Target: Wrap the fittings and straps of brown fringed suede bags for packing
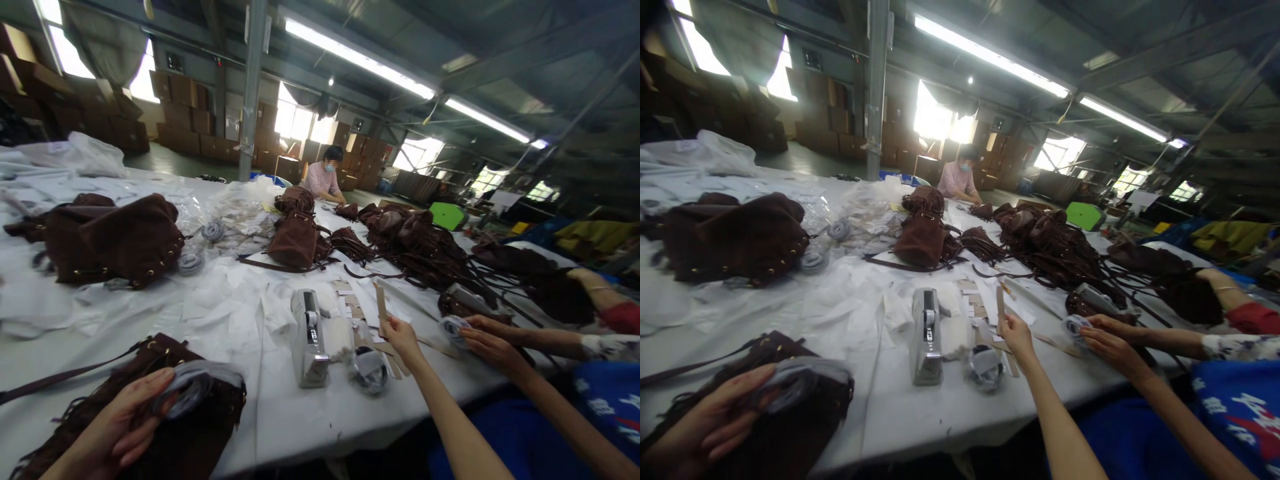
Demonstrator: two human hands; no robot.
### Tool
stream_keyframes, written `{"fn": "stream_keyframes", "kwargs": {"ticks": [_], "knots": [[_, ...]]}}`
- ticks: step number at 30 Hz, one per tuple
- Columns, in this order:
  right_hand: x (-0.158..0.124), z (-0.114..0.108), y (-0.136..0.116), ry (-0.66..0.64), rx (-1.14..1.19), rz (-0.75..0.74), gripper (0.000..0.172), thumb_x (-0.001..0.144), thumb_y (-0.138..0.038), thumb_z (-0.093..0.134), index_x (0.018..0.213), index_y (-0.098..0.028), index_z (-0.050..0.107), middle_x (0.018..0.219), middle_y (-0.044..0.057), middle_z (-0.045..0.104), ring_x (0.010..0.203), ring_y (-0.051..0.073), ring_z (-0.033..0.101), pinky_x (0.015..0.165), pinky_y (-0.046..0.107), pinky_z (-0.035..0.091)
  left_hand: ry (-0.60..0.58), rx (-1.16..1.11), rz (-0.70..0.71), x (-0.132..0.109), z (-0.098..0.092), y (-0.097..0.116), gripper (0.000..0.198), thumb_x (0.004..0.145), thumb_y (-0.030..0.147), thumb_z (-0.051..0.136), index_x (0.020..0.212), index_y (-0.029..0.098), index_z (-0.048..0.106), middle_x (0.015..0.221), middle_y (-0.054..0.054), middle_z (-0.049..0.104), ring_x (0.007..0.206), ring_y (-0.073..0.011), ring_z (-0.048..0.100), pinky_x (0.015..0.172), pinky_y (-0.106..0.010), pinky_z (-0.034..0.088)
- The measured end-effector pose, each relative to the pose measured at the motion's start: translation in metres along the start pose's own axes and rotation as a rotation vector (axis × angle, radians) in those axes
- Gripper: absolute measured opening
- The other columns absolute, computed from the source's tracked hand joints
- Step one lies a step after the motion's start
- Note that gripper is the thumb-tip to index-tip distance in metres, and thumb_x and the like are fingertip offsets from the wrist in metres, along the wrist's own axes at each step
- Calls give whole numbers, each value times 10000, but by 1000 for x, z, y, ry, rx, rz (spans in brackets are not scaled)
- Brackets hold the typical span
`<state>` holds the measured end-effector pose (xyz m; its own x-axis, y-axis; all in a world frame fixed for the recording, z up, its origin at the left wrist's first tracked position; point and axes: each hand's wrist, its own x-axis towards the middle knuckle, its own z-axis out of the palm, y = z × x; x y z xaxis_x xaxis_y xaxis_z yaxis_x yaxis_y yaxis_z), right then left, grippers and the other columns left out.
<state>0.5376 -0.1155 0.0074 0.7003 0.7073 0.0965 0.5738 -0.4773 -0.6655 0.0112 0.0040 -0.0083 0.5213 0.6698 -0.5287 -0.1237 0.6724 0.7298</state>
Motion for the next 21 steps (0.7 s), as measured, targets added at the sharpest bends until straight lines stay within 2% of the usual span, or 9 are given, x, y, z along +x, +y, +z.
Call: {"fn": "stream_keyframes", "kwargs": {"ticks": [5,8,10,11,15,19,21], "knots": [[-25,9,-31,-92,250,40,390,695,-516,542,656,-135,611,555,33,590,490,128,518,480,242,408,-59,-27,67,-7,8,8,389,686,509,714,686,150,564,596,51,565,278,34,203,257,-115,234],[-54,25,-69,-221,487,68,378,629,-474,676,796,-137,637,656,38,637,512,115,535,472,222,408,-61,-51,138,-12,14,17,344,768,457,652,700,138,542,582,58,527,281,30,202,256,-110,238],[-82,40,-101,-323,659,67,428,617,-434,737,929,-166,617,655,-7,622,461,72,473,423,182,346,-68,-68,176,-13,17,24,320,799,429,616,702,137,526,574,61,499,280,21,209,250,-117,249],[-97,48,-117,-383,706,55,420,636,-444,738,929,-172,609,611,-31,591,427,53,421,395,168,300,-65,-72,187,-12,19,28,314,813,419,598,702,137,519,580,59,496,279,18,212,247,-120,252],[-169,86,-170,-634,766,83,413,681,-547,692,770,-159,583,435,-81,453,339,28,308,335,160,192,-26,-103,212,-9,23,33,278,832,400,564,736,147,500,606,55,501,277,13,231,245,-124,263],[-219,131,-197,-892,772,155,451,706,-580,649,801,-142,598,397,-69,486,279,28,310,305,156,164,-11,-92,266,-10,27,28,272,812,409,587,762,165,478,609,63,499,273,4,264,251,-130,291],[-228,150,-204,-896,804,186,503,670,-600,663,838,-128,615,376,-74,476,262,31,304,291,157,159,-9,-63,301,-12,30,25,279,797,413,605,764,172,469,611,64,506,270,-1,280,252,-136,303]]}}
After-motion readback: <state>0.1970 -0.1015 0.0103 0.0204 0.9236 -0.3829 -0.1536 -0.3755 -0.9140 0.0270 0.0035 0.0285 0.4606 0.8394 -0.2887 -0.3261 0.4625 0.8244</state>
